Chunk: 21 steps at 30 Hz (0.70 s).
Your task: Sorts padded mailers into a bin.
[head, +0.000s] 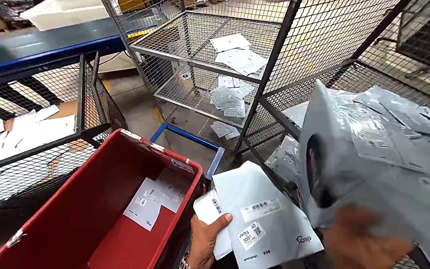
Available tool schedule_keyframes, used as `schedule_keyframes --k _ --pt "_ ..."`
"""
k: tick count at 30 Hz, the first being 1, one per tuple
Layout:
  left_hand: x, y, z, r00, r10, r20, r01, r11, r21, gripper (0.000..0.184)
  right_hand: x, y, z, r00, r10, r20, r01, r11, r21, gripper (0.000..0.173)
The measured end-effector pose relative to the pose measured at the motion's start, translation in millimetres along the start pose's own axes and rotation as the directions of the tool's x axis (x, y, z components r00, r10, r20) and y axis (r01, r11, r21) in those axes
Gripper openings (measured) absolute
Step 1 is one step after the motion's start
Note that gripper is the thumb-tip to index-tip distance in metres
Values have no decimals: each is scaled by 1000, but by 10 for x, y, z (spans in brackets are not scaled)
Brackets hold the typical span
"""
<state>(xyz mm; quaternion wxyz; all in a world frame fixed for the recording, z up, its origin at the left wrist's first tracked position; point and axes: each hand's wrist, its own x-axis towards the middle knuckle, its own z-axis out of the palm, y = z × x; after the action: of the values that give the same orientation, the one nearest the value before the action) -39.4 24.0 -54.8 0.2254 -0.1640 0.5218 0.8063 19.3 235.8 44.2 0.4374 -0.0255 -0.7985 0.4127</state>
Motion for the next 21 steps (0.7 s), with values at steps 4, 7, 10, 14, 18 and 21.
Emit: schedule_keyframes --k 4,7,10,14,18,21 --pt "-7 153 -38 993 115 0 -115 993 19 36 -463 158 120 672 -246 699 369 929 -28 26" --pt "82 88 -112 990 139 7 -139 990 -20 25 -710 317 47 521 -159 839 275 961 11 49" --pt "64 42 -185 994 107 24 -106 994 -38 25 -636 406 -124 734 -17 679 86 994 -68 71" --pt "44 9 -179 994 98 57 -92 990 -105 29 -499 560 -167 850 366 379 -243 911 -334 85" --pt "36 78 -80 977 210 49 -215 967 136 31 -544 677 -23 573 730 373 -689 675 -265 118" --pt "-42 128 -185 942 328 69 -328 856 400 43 -676 744 106 490 752 441 -834 552 -14 79"
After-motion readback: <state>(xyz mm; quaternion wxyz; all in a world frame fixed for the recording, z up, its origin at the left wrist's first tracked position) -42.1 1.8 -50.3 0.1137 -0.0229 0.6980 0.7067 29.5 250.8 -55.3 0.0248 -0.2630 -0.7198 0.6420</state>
